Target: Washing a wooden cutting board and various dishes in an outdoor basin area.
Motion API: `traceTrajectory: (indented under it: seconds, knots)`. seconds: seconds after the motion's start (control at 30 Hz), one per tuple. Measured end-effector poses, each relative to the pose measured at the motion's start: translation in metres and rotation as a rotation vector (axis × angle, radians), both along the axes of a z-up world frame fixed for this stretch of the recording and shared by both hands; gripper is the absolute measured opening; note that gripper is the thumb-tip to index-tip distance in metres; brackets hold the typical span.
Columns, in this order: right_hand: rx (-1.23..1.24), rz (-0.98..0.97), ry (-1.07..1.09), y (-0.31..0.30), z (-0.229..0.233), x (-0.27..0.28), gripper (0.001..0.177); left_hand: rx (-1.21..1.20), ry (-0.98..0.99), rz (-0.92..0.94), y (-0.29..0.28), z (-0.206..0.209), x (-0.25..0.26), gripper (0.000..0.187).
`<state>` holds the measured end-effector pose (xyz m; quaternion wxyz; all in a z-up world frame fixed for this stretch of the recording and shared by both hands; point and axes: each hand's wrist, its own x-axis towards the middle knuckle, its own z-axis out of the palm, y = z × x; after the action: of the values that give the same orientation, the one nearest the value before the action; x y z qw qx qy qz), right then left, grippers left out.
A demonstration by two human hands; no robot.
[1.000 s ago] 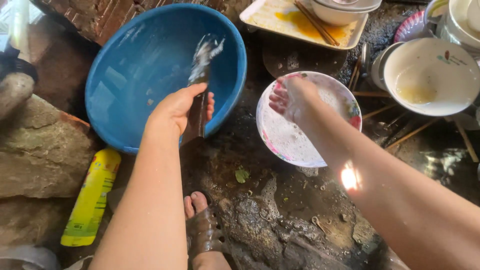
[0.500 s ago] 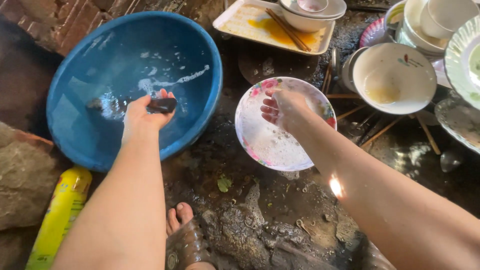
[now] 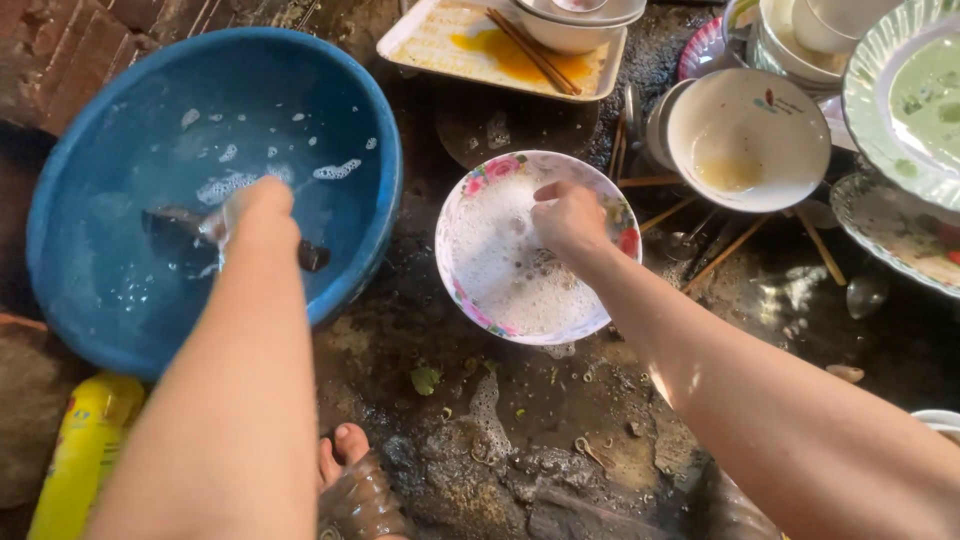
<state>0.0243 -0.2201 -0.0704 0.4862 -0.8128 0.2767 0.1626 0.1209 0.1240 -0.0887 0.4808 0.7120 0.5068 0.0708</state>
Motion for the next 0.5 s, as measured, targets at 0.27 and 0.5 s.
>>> traceTrajectory:
  seconds: [0.27,0.5]
  knots:
    - [-0.037,-0.194,-0.286,-0.023,-0.003,0.038,0.028,0.533,-0.284,-0.580,-0.184,0.038,0.030,0.031]
    - [0.087,-0.182,0.015,-0.118,-0.010,0.097,0.028,-0.474,-0.072,-0.571,-0.193,-0.055,0.088,0.028]
